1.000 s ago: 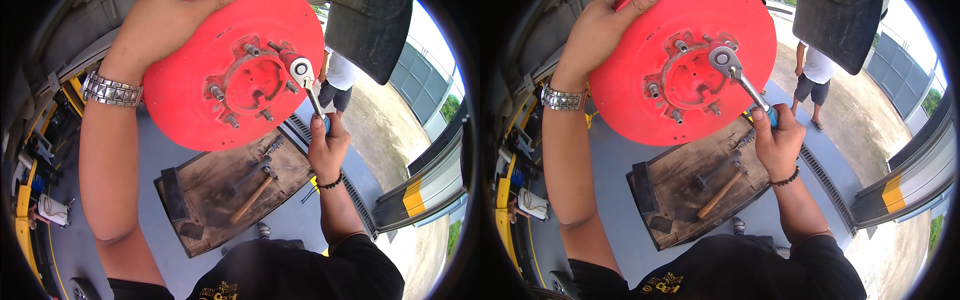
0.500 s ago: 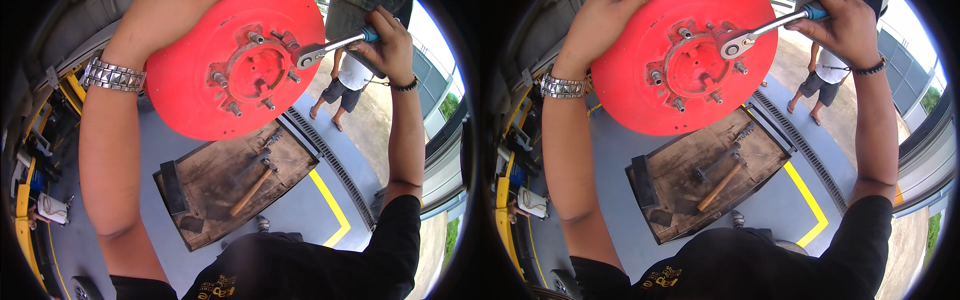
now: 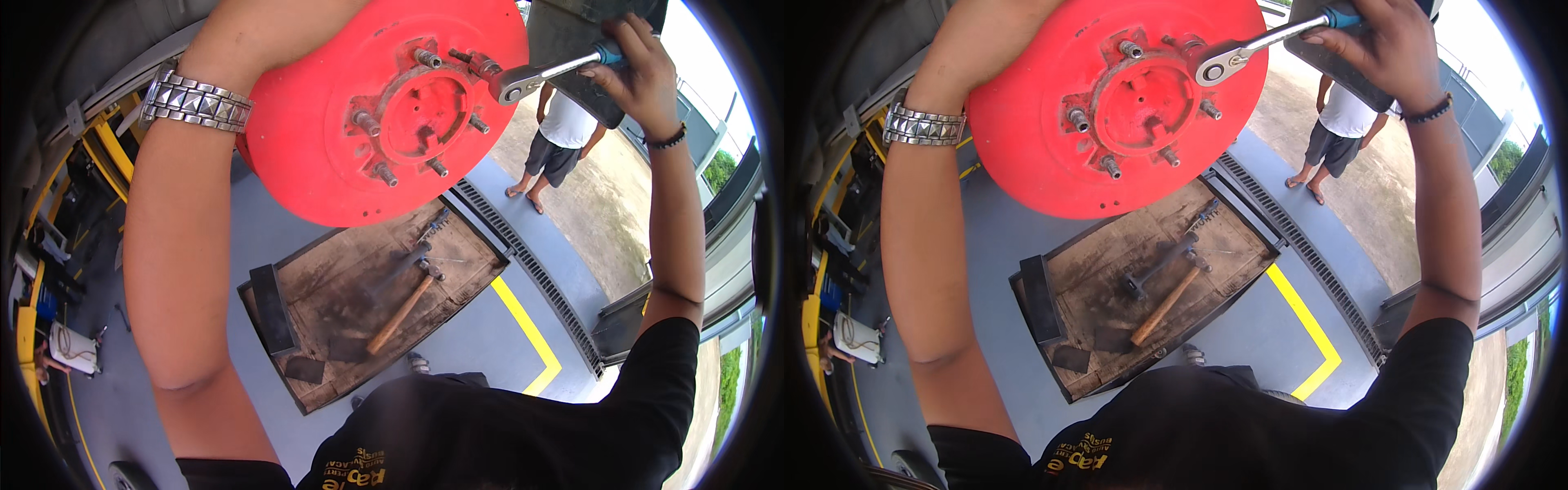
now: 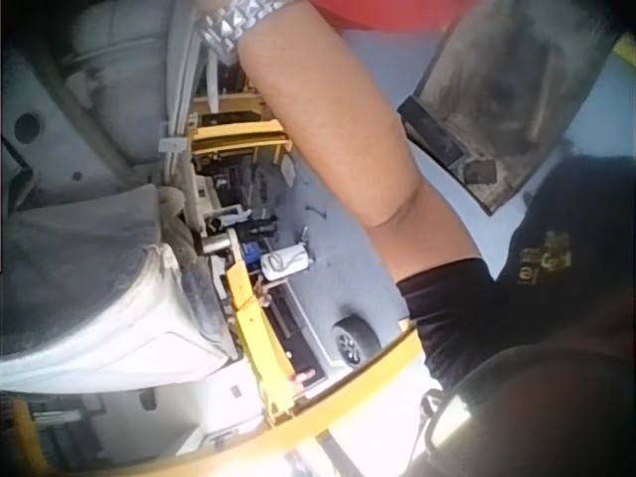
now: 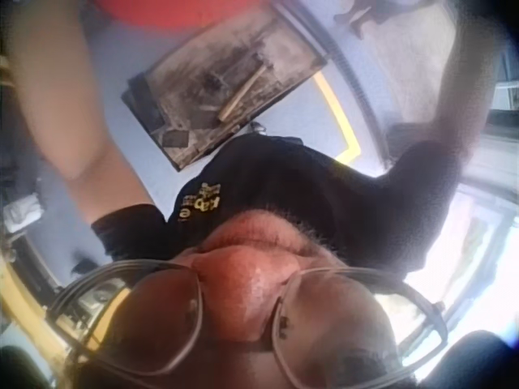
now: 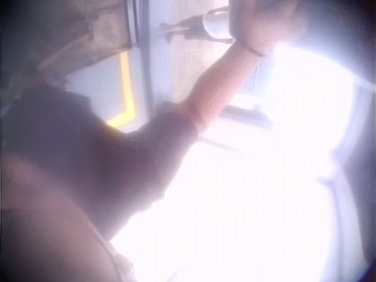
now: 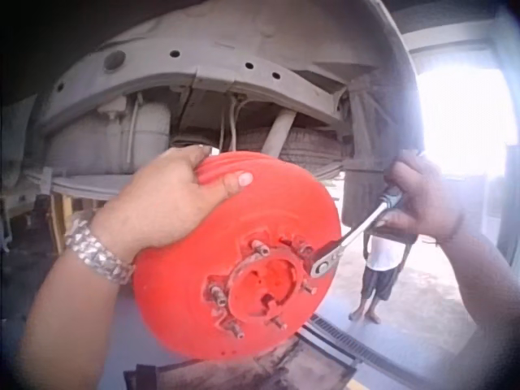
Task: The person removes a red brake drum from a vehicle's wheel hub using a hammer and a ratchet wrench. They then place the drum on the floor and walk toward a tool cart.
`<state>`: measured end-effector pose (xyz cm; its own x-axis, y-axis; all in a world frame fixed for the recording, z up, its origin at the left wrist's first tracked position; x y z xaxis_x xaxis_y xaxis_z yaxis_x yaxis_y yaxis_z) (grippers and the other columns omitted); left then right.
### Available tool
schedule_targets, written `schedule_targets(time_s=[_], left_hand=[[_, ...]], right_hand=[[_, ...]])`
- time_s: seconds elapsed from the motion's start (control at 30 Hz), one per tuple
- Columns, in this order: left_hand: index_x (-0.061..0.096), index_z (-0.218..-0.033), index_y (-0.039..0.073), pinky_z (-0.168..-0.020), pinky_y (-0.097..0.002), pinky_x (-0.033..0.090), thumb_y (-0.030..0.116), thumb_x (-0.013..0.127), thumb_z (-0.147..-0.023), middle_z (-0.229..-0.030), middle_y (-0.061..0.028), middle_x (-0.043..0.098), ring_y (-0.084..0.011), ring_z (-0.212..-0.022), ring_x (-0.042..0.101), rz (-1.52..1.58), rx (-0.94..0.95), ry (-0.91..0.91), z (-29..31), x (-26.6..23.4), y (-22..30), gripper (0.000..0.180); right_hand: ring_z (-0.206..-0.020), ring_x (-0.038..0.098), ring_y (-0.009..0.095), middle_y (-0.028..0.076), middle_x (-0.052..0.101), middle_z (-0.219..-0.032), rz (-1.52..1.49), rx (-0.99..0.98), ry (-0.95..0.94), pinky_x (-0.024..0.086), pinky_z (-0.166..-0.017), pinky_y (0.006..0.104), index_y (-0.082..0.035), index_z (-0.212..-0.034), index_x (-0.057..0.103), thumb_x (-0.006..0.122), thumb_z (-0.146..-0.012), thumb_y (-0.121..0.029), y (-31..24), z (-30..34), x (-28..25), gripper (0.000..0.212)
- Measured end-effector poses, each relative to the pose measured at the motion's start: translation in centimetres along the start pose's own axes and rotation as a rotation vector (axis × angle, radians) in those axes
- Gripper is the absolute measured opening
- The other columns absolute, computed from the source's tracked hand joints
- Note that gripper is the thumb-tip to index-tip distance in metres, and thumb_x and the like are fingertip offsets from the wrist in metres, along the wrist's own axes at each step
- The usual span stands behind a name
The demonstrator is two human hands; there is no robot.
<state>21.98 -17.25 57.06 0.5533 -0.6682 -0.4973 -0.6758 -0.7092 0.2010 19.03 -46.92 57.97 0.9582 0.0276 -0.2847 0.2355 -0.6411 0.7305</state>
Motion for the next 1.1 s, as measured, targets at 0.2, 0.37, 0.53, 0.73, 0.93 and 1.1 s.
schedule_targets(time_s=[0.2,0.37,0.53,0.73,0.93,1.1], left_hand=[[0.067,-0.106,-0.008,-0.079,-0.0382,0.056,0.046,0.066,-0.091,-0.095,-0.0242,0.071,-0.0309,-0.089,0.071,0.107,-0.082,-0.098,0.8,-1.5,0.8,0.056],[0.067,-0.104,-0.009,-0.076,-0.0382,0.056,0.048,0.066,-0.09,-0.093,-0.0239,0.071,-0.031,-0.087,0.071,0.142,-0.093,-0.133,0.9,-0.8,1.2,0.059],[0.066,-0.103,-0.01,-0.077,-0.04,0.055,0.05,0.066,-0.089,-0.093,-0.0262,0.07,-0.0351,-0.088,0.07,0.041,-0.017,-0.082,0.6,-1.1,-0.4,0.061],[0.064,-0.104,-0.013,-0.083,-0.0411,0.054,0.049,0.064,-0.091,-0.096,-0.0292,0.068,-0.038,-0.094,0.069,-0.058,-0.094,-0.04,-0.7,-0.9,-1.8,0.063],[0.065,-0.107,-0.009,-0.082,-0.0409,0.055,0.049,0.065,-0.091,-0.095,-0.0268,0.069,-0.0371,-0.093,0.069,-0.13,-0.06,0.033,0.8,-1.3,0.5,0.06],[0.066,-0.108,-0.008,-0.079,-0.0398,0.056,0.048,0.065,-0.091,-0.093,-0.0242,0.071,-0.0346,-0.088,0.071,0.078,-0.153,-0.113,0.1,-1.0,0.6,0.058]], right_hand=[[-0.086,0.066,0.033,0.013,0.063,-0.099,-0.097,-0.051,0.127,0.052,-0.071,0.037,-0.003,-0.114,0.061,0.073,-0.079,-0.057,0.6,-1.1,0.5,0.065],[-0.06,0.059,0.023,0.01,0.061,-0.068,-0.384,0.669,0.229,0.047,-0.057,0.0317,-0.001,-0.087,0.063,0.082,-0.077,-0.043,-5.7,7.4,6.7,0.047],[-0.069,0.046,0.01,0.004,0.054,-0.07,-1.051,1.394,0.254,0.043,-0.065,0.0279,0.001,-0.093,0.058,0.058,-0.1,-0.041,-22.5,9.8,9.5,0.042],[-0.072,0.064,0.022,0.009,0.06,-0.073,-0.559,0.851,-0.013,0.048,-0.065,0.036,-0.001,-0.094,0.062,0.069,-0.091,-0.044,-7.4,7.5,7.3,0.043],[-0.086,0.062,0.035,0.016,0.059,-0.105,-0.03,-0.184,-0.095,0.05,-0.073,0.0371,0.001,-0.11,0.059,0.075,-0.079,-0.05,1.4,-3.7,-1.4,0.062],[-0.069,0.066,0.03,0.01,0.065,-0.081,-0.233,0.287,-0.052,0.051,-0.062,0.0351,-0.003,-0.094,0.062,0.08,-0.077,-0.046,-0.9,3.0,0.9,0.05]])
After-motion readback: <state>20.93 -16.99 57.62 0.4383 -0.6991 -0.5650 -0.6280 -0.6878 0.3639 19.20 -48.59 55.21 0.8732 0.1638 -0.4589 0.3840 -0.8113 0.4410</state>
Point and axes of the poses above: each hand's wrist, its own z-axis away from the middle knuckle, its own x-axis out of the palm, y = z × x, the point moved 7 cm from there along -z, towards the middle knuckle
